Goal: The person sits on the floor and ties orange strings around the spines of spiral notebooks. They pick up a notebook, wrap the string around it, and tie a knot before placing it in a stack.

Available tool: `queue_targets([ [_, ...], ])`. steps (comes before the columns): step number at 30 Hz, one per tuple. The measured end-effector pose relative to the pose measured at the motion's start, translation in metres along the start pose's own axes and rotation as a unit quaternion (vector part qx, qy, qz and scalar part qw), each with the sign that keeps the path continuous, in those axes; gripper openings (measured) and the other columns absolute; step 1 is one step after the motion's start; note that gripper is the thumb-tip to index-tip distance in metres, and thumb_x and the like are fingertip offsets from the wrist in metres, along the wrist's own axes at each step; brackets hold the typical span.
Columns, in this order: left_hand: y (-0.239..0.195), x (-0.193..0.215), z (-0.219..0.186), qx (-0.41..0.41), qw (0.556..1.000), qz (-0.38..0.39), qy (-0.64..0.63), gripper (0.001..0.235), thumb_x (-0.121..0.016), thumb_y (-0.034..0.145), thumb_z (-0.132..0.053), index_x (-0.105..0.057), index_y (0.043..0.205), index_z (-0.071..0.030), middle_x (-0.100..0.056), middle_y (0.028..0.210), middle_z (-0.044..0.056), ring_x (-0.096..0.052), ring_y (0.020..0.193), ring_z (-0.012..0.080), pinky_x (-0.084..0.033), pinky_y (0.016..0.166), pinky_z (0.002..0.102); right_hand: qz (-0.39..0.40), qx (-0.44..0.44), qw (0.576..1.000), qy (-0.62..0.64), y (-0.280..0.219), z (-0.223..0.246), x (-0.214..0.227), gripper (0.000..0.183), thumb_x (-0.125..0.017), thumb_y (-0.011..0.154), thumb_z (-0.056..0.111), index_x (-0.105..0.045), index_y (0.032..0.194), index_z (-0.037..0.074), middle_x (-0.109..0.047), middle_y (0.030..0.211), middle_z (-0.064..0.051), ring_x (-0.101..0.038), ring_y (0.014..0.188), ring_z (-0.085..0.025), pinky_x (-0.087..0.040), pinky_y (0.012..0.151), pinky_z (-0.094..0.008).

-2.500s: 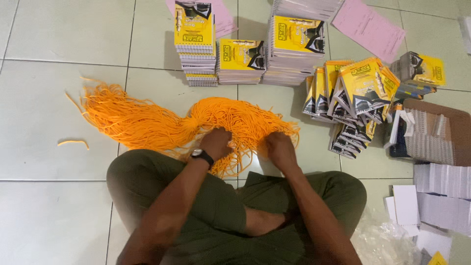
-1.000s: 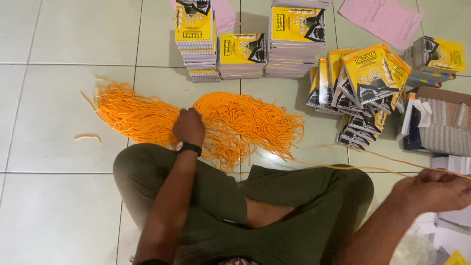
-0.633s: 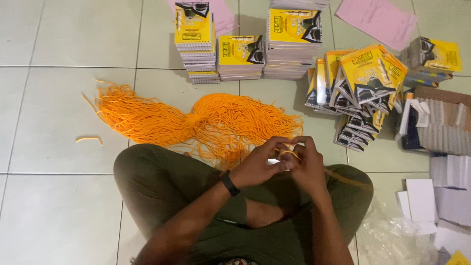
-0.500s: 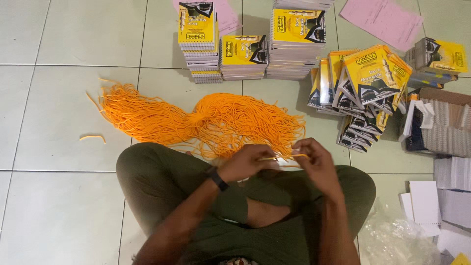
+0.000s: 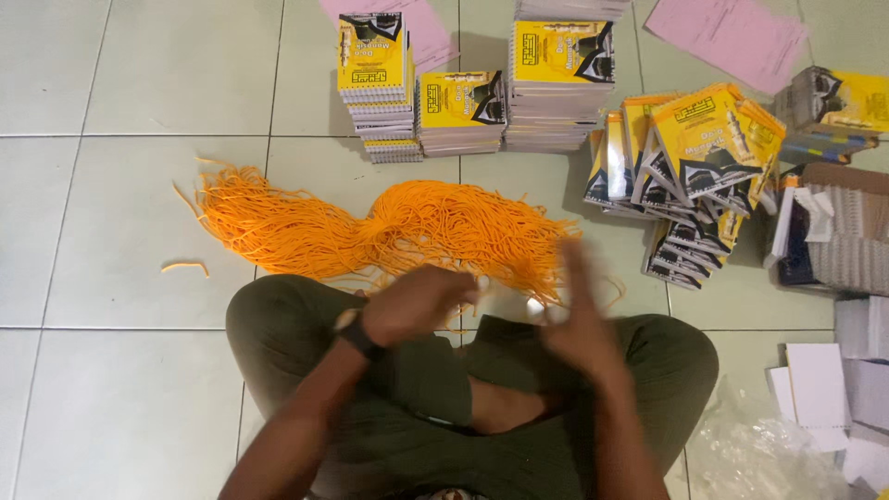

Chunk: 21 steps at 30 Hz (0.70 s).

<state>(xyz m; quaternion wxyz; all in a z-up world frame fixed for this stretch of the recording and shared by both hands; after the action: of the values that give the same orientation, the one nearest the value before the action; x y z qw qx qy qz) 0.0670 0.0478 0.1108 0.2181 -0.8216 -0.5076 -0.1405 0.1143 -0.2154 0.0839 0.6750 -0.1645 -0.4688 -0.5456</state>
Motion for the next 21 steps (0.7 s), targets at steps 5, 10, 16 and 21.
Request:
queue_targets([
  [5, 0.027, -0.026, 0.016, -0.026, 0.995, 0.022, 0.093, 0.041, -0.045, 0.110, -0.002, -0.059, 0.149, -0.001, -0.074, 0.097, 0.023, -0.067, 0.075, 0.0375, -0.053, 0.068, 0.053, 0.177, -0.086, 0.904, 0.381, -0.017, 0.034, -0.074, 0.013, -0.067, 0.099, 0.018, -0.071, 0.110, 0.014, -0.072, 0.079, -0.003, -0.060, 0.078, -0.013, -0.050, 0.081, -0.034],
  [10, 0.034, -0.016, 0.036, 0.019, 0.996, 0.049, 0.074, 0.031, -0.045, 0.113, -0.004, -0.063, 0.137, 0.001, -0.073, 0.098, 0.025, -0.065, 0.063, 0.0354, -0.048, 0.058, 0.049, 0.188, -0.106, 0.879, 0.425, -0.007, 0.016, -0.044, 0.029, -0.071, 0.094, 0.010, -0.073, 0.123, 0.007, -0.066, 0.071, -0.008, -0.060, 0.069, -0.016, -0.050, 0.071, -0.032],
  [16, 0.070, -0.019, 0.029, -0.009, 0.995, 0.076, 0.058, 0.024, -0.047, 0.114, -0.006, -0.068, 0.125, -0.001, -0.075, 0.098, 0.025, -0.070, 0.065, 0.0327, -0.053, 0.061, 0.047, 0.209, -0.145, 0.884, 0.393, -0.001, -0.023, -0.073, 0.029, -0.073, 0.095, 0.015, -0.075, 0.123, 0.007, -0.079, 0.094, -0.016, -0.070, 0.089, -0.021, -0.056, 0.088, -0.042],
  [21, 0.080, 0.021, 0.024, 0.000, 0.995, 0.045, 0.087, 0.022, -0.051, 0.111, -0.004, -0.070, 0.120, 0.003, -0.075, 0.098, 0.026, -0.074, 0.080, 0.0440, -0.057, 0.071, 0.052, 0.159, -0.175, 0.877, 0.419, 0.011, -0.033, -0.048, 0.021, -0.067, 0.098, 0.005, -0.079, 0.116, 0.005, -0.078, 0.083, -0.011, -0.065, 0.087, -0.015, -0.054, 0.087, -0.035],
])
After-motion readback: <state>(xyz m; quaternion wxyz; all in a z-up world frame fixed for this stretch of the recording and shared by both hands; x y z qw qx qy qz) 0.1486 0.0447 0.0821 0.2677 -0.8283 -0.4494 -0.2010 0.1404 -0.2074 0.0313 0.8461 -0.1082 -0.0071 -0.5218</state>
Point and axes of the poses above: each hand's wrist, its own y-axis towards the middle knuckle, its own x-axis out of the back of the hand, z = x × y, the point moved 3 cm from there along y, towards the middle knuckle
